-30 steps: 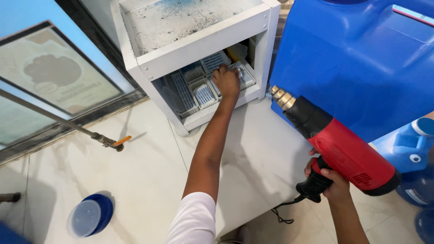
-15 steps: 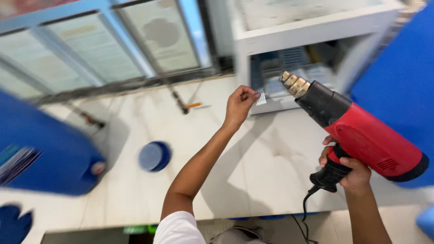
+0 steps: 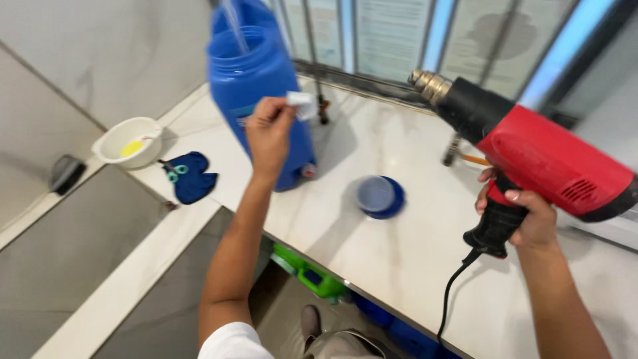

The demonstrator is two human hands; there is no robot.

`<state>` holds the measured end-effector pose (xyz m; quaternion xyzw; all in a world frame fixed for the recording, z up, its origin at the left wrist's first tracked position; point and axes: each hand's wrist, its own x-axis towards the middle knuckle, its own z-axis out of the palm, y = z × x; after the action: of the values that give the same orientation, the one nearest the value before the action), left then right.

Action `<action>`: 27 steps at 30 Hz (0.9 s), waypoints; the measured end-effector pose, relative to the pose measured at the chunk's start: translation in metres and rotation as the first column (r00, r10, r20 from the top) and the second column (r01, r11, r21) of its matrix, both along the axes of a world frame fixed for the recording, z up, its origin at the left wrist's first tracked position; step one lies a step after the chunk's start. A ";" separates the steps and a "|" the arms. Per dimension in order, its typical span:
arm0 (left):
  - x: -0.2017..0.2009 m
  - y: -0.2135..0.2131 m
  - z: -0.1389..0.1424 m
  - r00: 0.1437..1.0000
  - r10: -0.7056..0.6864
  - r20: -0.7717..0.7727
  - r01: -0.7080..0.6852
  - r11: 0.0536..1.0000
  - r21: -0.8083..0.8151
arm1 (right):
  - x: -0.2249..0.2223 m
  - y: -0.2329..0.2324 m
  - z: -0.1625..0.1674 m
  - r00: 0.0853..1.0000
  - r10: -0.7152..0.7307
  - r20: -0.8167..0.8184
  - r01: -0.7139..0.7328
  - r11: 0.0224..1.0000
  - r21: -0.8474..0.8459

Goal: The person removes a plastic seal from a blue water jug using scissors, then washes the jug with a sponge and water in a sink. They rinse the jug multiple times, dry it with a cloth, and use a heat gun to apply a label to the jug and its cap.

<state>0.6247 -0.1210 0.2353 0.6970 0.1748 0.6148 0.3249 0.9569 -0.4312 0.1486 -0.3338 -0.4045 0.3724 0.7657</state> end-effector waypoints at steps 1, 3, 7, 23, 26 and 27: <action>-0.031 0.025 0.010 0.999 0.011 0.033 -0.009 0.999 -0.042 | -0.008 0.025 0.008 1.000 0.001 0.015 -0.001 1.000 -0.019; -0.080 0.077 0.024 0.996 0.045 0.078 -0.037 0.994 -0.101 | -0.026 0.074 0.023 0.998 0.019 0.053 -0.017 0.999 -0.028; -0.127 0.197 0.057 0.985 0.062 0.161 -0.036 0.986 -0.161 | -0.040 0.166 0.073 0.997 0.068 0.043 -0.068 0.998 0.004; -0.034 0.451 0.081 0.981 -0.103 -0.163 0.082 0.988 -0.130 | -0.050 0.319 0.154 0.978 -0.116 0.175 0.151 0.968 -0.201; -0.008 0.466 0.094 0.932 -0.084 -0.352 0.051 0.993 -0.102 | -0.057 0.327 0.172 0.957 -0.138 0.254 0.202 0.948 -0.245; -0.001 0.471 0.097 0.914 -0.173 -0.368 0.124 0.980 -0.153 | -0.059 0.330 0.177 0.961 -0.137 0.241 0.198 0.947 -0.252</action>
<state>0.6233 0.3497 0.3325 0.7920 0.2193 0.4295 0.3743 0.8977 -0.1011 0.3254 -0.5091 -0.4015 0.3186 0.6915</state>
